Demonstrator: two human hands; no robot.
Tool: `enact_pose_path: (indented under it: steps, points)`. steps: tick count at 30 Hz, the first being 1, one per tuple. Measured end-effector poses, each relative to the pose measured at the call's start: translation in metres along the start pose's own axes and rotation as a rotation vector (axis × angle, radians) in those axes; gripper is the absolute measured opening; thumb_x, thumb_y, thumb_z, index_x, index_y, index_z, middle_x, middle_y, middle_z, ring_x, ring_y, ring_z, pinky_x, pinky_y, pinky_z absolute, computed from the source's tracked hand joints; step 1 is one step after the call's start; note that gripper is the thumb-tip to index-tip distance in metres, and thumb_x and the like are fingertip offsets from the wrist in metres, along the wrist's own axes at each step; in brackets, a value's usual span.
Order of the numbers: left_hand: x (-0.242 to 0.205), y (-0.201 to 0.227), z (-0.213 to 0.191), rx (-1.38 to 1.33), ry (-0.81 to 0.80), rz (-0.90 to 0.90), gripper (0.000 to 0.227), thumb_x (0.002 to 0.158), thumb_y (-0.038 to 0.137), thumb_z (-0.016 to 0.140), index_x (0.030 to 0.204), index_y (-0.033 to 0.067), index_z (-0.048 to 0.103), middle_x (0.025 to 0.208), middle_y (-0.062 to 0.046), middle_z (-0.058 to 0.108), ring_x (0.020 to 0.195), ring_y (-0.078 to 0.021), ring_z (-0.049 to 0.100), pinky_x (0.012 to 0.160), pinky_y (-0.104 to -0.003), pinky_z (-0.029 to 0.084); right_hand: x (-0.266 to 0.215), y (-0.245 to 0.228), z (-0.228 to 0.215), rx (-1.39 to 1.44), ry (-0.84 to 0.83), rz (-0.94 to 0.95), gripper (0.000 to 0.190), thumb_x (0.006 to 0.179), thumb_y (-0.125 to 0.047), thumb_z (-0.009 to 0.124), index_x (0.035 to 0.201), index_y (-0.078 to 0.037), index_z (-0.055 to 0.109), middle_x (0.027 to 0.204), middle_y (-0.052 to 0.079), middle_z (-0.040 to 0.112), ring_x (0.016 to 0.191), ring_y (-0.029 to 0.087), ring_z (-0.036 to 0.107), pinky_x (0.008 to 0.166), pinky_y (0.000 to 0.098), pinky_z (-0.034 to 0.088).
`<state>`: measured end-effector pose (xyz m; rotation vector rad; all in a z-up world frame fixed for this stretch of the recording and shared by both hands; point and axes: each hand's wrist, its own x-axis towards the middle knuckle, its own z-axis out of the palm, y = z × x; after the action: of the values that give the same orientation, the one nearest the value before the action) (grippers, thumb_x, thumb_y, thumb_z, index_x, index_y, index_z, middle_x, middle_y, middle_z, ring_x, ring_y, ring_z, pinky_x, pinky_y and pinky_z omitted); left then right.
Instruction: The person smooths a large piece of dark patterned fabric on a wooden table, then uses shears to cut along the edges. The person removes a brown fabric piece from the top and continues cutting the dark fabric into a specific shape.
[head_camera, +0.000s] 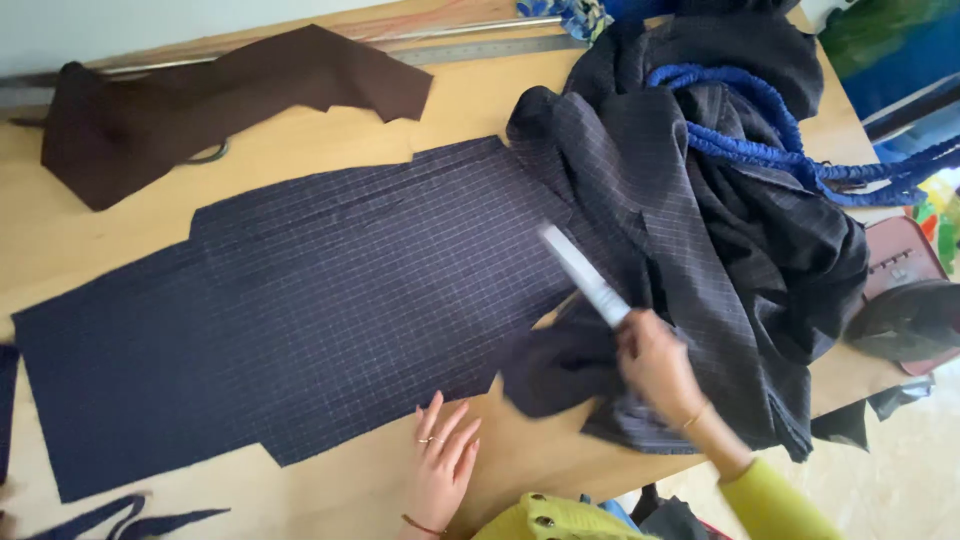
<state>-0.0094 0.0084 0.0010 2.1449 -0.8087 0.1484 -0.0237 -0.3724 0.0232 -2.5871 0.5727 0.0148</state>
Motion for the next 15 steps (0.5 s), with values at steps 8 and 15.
enact_pose_path:
  steps: [8, 15]
  points:
    - [-0.021, -0.004, 0.002, 0.177, 0.058, 0.018, 0.027, 0.102, 0.022, 0.056, 0.125, 0.0185, 0.070, 0.147, -0.002, 0.055, 0.146, -0.0375, 0.041, 0.119, -0.061, 0.032, 0.182, 0.128, -0.215, -0.495, 0.688, -0.245, 0.010, 0.115, -0.003, 0.063, 0.122, 0.002, 0.057, 0.097, 0.017, 0.070, 0.075, 0.037, 0.071, 0.060, 0.0446, 0.056]
    - [-0.029, -0.010, -0.004, 0.245, 0.033, -0.061, 0.027, 0.100, 0.024, 0.058, 0.123, 0.0184, 0.070, 0.146, -0.001, 0.055, 0.146, -0.0357, 0.040, 0.116, -0.061, 0.033, 0.263, 0.364, -0.204, -0.359, 0.540, -0.030, 0.013, 0.101, 0.007, 0.068, 0.094, -0.004, 0.069, 0.088, 0.011, 0.075, 0.069, 0.020, 0.067, 0.044, 0.0404, 0.050]
